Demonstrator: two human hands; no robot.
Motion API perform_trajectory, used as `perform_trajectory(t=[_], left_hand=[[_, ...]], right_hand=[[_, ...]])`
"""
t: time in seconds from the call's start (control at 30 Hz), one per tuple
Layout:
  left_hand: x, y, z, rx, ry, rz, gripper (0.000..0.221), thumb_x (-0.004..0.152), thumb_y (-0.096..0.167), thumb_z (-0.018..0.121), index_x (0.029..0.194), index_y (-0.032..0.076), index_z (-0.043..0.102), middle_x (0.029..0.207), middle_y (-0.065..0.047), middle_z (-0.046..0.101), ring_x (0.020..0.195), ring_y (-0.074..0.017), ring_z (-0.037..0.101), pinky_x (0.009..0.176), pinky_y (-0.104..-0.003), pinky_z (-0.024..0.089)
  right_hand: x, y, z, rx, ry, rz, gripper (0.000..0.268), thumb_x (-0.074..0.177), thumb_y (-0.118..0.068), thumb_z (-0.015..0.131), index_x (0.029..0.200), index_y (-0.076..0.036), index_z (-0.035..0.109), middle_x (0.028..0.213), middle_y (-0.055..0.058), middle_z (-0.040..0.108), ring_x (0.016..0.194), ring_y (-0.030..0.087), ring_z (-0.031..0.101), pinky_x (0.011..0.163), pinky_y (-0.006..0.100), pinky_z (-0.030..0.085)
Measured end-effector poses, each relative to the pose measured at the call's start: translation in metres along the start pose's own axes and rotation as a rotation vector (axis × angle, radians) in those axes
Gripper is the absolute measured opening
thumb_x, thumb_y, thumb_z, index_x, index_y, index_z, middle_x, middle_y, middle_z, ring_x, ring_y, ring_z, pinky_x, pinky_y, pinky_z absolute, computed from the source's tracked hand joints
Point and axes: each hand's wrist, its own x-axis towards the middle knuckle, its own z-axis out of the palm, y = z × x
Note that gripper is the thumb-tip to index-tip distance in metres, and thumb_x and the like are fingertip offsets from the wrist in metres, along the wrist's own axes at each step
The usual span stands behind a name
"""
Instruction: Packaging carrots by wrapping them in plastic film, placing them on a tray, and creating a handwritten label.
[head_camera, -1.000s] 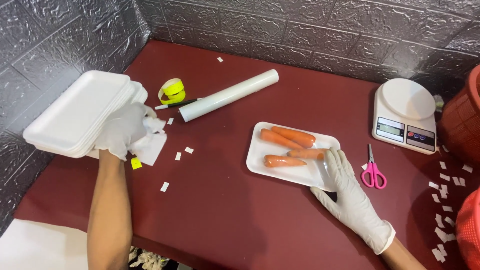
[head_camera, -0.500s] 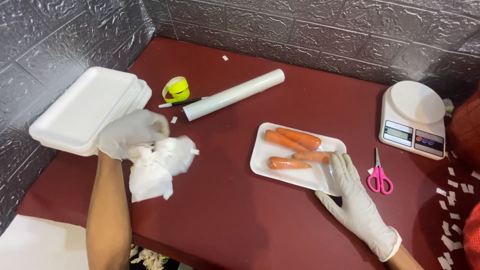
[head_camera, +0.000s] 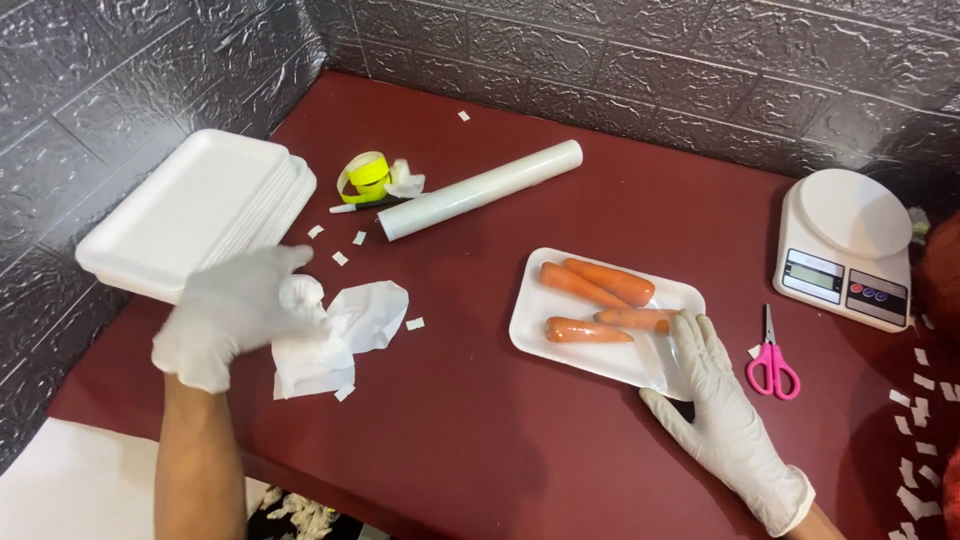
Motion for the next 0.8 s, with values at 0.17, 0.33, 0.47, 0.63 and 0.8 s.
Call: perform_trajectory(t=[0.17, 0.33, 0.47, 0.63, 0.8], left_hand=[[-0.002, -0.005, 0.016, 0.006, -0.077, -0.110, 0.030, 0.074, 0.030, 0.063, 0.103, 0.028, 0.066, 0.100, -0.001, 0.071, 0.092, -0.0273, 0.069, 0.079, -0.037, 0.049], [-0.008, -0.008, -0.017, -0.282, 0.092, 0.027, 0.037, 0.080, 0.017, 0.062, 0.114, 0.022, 0.078, 0.089, -0.009, 0.082, 0.073, -0.0228, 0.078, 0.077, -0.034, 0.054], [0.013, -0.005, -0.028, -0.405, 0.365, -0.042, 0.033, 0.082, 0.031, 0.061, 0.108, 0.017, 0.076, 0.084, -0.010, 0.072, 0.078, -0.0264, 0.062, 0.070, -0.039, 0.044], [0.040, -0.003, -0.018, -0.237, 0.330, -0.180, 0.044, 0.093, 0.038, 0.049, 0.113, 0.005, 0.071, 0.098, -0.022, 0.074, 0.092, -0.0450, 0.068, 0.077, -0.050, 0.050], [0.048, -0.019, -0.006, 0.251, -0.084, -0.022, 0.118, 0.044, 0.050, 0.108, 0.148, 0.039, 0.053, 0.139, 0.001, 0.058, 0.122, -0.0217, 0.068, 0.095, -0.039, 0.059]], right_hand=[[0.000, -0.002, -0.001, -0.011, -0.028, 0.041, 0.088, 0.087, -0.029, 0.068, 0.160, -0.005, 0.024, 0.167, 0.015, 0.028, 0.157, 0.043, 0.018, 0.119, 0.051, 0.029], [0.000, 0.001, 0.001, -0.005, 0.010, -0.047, 0.090, 0.088, -0.024, 0.067, 0.162, -0.007, 0.018, 0.168, 0.014, 0.026, 0.156, 0.045, 0.020, 0.122, 0.053, 0.026], [0.000, 0.003, 0.004, 0.001, 0.029, -0.057, 0.092, 0.087, -0.023, 0.068, 0.162, -0.007, 0.018, 0.167, 0.013, 0.027, 0.156, 0.044, 0.022, 0.122, 0.053, 0.027], [0.001, -0.003, -0.001, 0.000, -0.011, -0.011, 0.085, 0.088, -0.025, 0.066, 0.158, -0.002, 0.024, 0.164, 0.017, 0.031, 0.156, 0.043, 0.020, 0.122, 0.051, 0.026], [0.000, -0.005, -0.001, -0.007, -0.001, 0.006, 0.090, 0.087, -0.026, 0.067, 0.162, -0.008, 0.020, 0.169, 0.013, 0.025, 0.157, 0.039, 0.020, 0.121, 0.049, 0.027]])
